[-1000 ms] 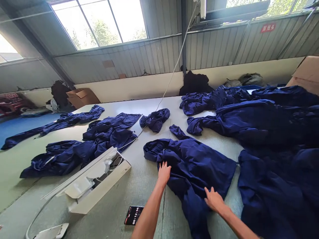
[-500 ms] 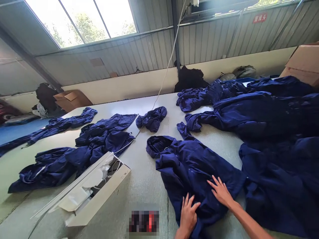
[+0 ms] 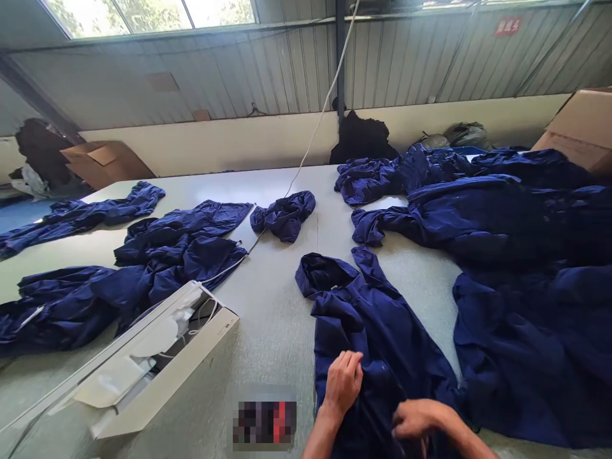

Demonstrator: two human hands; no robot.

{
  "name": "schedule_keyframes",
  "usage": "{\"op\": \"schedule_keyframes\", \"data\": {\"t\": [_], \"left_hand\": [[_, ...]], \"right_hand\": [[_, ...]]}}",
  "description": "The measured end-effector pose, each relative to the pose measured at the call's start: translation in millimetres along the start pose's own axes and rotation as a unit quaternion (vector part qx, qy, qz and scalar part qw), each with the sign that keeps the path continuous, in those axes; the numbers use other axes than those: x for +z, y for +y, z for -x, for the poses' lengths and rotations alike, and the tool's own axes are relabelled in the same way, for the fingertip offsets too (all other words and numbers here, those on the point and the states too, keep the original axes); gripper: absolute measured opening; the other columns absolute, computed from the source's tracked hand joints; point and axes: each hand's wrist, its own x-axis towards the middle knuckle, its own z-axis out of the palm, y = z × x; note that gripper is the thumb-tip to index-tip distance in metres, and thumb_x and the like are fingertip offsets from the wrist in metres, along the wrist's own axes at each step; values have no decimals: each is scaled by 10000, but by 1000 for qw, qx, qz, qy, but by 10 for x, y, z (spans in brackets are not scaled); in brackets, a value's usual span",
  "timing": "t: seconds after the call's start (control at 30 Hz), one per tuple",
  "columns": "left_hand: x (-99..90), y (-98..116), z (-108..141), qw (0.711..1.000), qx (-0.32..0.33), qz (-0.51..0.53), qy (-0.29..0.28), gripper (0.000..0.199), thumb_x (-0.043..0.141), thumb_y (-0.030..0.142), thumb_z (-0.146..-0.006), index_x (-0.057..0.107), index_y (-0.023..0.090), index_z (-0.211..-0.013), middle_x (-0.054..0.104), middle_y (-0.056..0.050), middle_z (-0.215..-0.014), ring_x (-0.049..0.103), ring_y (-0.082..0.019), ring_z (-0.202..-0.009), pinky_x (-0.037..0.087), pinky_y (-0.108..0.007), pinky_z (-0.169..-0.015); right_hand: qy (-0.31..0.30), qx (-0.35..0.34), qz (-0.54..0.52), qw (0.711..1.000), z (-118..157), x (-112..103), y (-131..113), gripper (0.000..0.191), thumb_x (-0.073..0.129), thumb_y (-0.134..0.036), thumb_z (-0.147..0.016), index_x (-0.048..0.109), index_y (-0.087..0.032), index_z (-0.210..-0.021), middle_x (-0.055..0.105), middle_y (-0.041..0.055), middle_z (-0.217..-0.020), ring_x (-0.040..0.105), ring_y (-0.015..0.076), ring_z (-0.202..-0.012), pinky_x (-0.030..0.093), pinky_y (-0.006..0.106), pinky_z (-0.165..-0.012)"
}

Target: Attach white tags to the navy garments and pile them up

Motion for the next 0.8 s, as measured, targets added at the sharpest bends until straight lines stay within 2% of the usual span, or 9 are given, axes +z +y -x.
{"op": "schedule_keyframes", "data": {"t": [0.07,0.13,0.2,0.27,0.4,0.5,0.63,0.7,0.8], "left_hand": [[-113,74,-275,999,41,-18,31,370,408,138,-913,579,263,-1217,665,-46,-1148,605,-188,-1091,499,-370,-965],[-132,75,-542,997,43,-35,51,441,421,154,-916,496,267,-1336,583,-51,-1330,506,-195,-1262,420,-408,-1085],[-45,-23,-728,997,7,-58,54,488,448,197,-919,430,267,-1401,489,-54,-1446,394,-215,-1373,342,-468,-1151],[116,-210,-769,995,-49,-77,38,470,500,284,-912,461,265,-1380,451,-70,-1480,351,-258,-1404,308,-549,-1156],[416,-652,-415,991,-104,-86,-9,353,548,367,-897,591,290,-1239,489,-66,-1449,418,-258,-1361,294,-570,-1158],[451,-852,-33,993,-93,-78,-15,370,536,319,-906,560,321,-1275,480,-36,-1459,429,-208,-1354,274,-515,-1185],[301,-919,242,992,-111,-50,-21,295,518,252,-905,612,281,-1183,516,-27,-1426,440,-182,-1342,258,-502,-1193],[218,-912,263,991,-125,-36,-20,235,507,245,-910,646,252,-1099,559,-31,-1377,474,-176,-1311,272,-493,-1186],[131,-873,199,989,-144,-32,-5,208,475,265,-933,672,227,-985,626,-35,-1282,533,-180,-1243,283,-510,-1175]], "right_hand": [[43,-11,-9,999,-138,-291,-110,206,525,-319,-789,698,-218,-741,705,5,-650,638,161,-565,475,247,-568],[113,-20,-15,993,-362,-603,-217,291,413,-271,-874,681,-191,-793,716,31,-724,646,146,-636,472,236,-632],[167,-14,-9,986,-640,-893,-301,368,313,-270,-934,664,-176,-881,722,74,-865,660,162,-774,480,262,-747],[218,-5,2,976,-940,-1130,-354,413,255,-302,-967,644,-165,-997,688,126,-1052,639,200,-973,457,321,-901],[291,-39,60,954,-1530,-1415,-380,389,367,-297,-940,568,-136,-1231,464,170,-1430,377,262,-1367,308,402,-1127],[286,-83,119,947,-1942,-1531,-339,431,421,-219,-900,527,-126,-1307,365,136,-1527,219,265,-1456,244,434,-1179],[263,-63,110,957,-2396,-1652,-193,497,315,-150,-927,409,-108,-1414,381,123,-1525,274,225,-1437,249,423,-1175],[251,-45,100,962,-2546,-1691,-97,509,291,-142,-938,368,-86,-1437,395,134,-1514,320,201,-1412,262,385,-1168],[233,-12,88,968,-2647,-1709,31,479,333,-181,-948,418,-98,-1413,405,144,-1501,367,219,-1381,290,362,-1145]]}}
